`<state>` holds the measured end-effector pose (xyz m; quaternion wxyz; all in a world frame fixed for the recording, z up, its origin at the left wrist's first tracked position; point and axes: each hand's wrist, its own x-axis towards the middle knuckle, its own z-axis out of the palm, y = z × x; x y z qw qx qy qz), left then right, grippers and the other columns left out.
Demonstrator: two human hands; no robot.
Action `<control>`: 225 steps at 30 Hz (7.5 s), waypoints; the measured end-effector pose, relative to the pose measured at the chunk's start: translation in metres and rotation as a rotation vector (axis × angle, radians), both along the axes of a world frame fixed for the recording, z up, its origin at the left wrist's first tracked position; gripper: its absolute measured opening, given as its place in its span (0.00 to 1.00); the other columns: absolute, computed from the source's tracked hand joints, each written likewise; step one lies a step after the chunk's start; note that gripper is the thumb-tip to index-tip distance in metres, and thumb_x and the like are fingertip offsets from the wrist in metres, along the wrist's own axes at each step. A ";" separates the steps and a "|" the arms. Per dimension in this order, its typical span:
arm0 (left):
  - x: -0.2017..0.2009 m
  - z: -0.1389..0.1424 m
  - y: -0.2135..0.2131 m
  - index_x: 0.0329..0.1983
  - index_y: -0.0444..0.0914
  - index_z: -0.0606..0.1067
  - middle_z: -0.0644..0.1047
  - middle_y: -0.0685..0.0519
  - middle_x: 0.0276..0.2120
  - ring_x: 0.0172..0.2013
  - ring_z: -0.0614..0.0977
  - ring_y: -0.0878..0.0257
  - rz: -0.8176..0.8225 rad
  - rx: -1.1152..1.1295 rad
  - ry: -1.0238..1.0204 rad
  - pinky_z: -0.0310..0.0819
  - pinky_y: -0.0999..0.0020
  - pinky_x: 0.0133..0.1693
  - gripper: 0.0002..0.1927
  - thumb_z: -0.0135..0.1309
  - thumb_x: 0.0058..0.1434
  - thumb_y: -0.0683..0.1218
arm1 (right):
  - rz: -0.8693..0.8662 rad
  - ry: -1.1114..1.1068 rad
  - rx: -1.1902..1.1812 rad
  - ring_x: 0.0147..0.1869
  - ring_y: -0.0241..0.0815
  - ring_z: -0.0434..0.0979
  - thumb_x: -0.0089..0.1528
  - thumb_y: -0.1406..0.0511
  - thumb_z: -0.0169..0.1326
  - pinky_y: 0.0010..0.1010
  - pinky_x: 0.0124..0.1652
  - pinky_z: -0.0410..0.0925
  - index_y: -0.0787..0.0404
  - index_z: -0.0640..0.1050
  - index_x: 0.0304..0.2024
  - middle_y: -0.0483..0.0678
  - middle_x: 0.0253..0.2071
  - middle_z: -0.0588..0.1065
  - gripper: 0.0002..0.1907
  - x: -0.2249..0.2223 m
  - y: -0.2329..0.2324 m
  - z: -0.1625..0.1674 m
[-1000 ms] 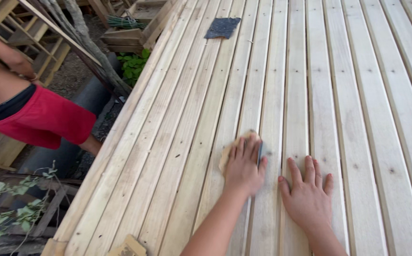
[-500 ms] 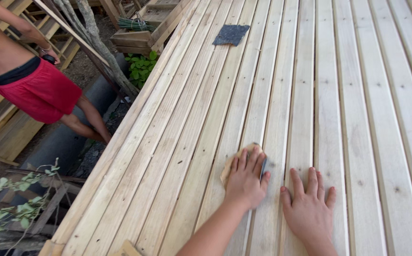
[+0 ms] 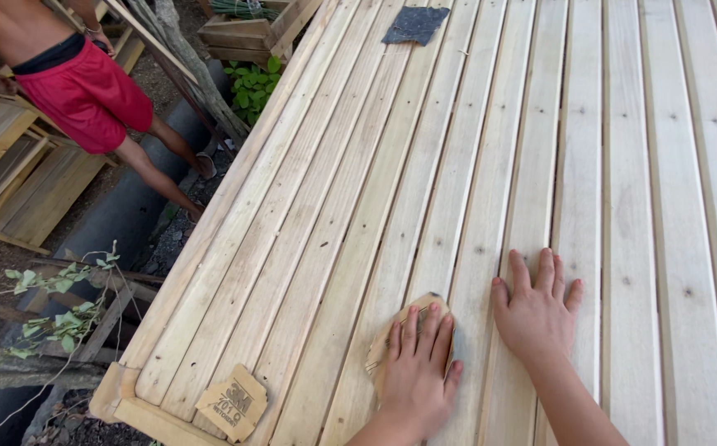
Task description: The person sands the slatted wooden surface of a furniture panel by hand using sheets of abrasive sandpaper, rubbing along the slats and moving progressively across different sections of the panel, at one point sanding the edge rail.
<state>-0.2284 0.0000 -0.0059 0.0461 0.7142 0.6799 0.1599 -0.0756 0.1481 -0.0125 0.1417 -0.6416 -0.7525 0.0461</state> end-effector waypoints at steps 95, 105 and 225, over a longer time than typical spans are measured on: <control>0.032 0.008 -0.057 0.76 0.38 0.46 0.43 0.47 0.76 0.73 0.41 0.49 -0.132 0.337 0.412 0.32 0.48 0.72 0.35 0.24 0.74 0.62 | 0.114 0.003 -0.097 0.80 0.52 0.43 0.68 0.49 0.36 0.50 0.71 0.39 0.49 0.60 0.71 0.53 0.76 0.51 0.31 0.047 -0.133 0.018; 0.061 0.017 0.058 0.78 0.44 0.42 0.37 0.53 0.77 0.75 0.36 0.53 -0.051 -0.294 0.078 0.28 0.55 0.70 0.36 0.22 0.71 0.62 | 0.060 0.045 -0.086 0.79 0.51 0.42 0.68 0.48 0.36 0.47 0.70 0.40 0.53 0.63 0.69 0.54 0.75 0.51 0.31 0.075 -0.141 0.007; 0.256 0.026 -0.014 0.76 0.53 0.34 0.32 0.58 0.77 0.75 0.31 0.51 -0.798 -0.166 0.203 0.19 0.35 0.69 0.32 0.11 0.70 0.64 | -0.435 -0.056 -0.039 0.81 0.53 0.37 0.68 0.46 0.30 0.61 0.70 0.30 0.43 0.57 0.73 0.48 0.78 0.48 0.32 0.319 -0.160 -0.016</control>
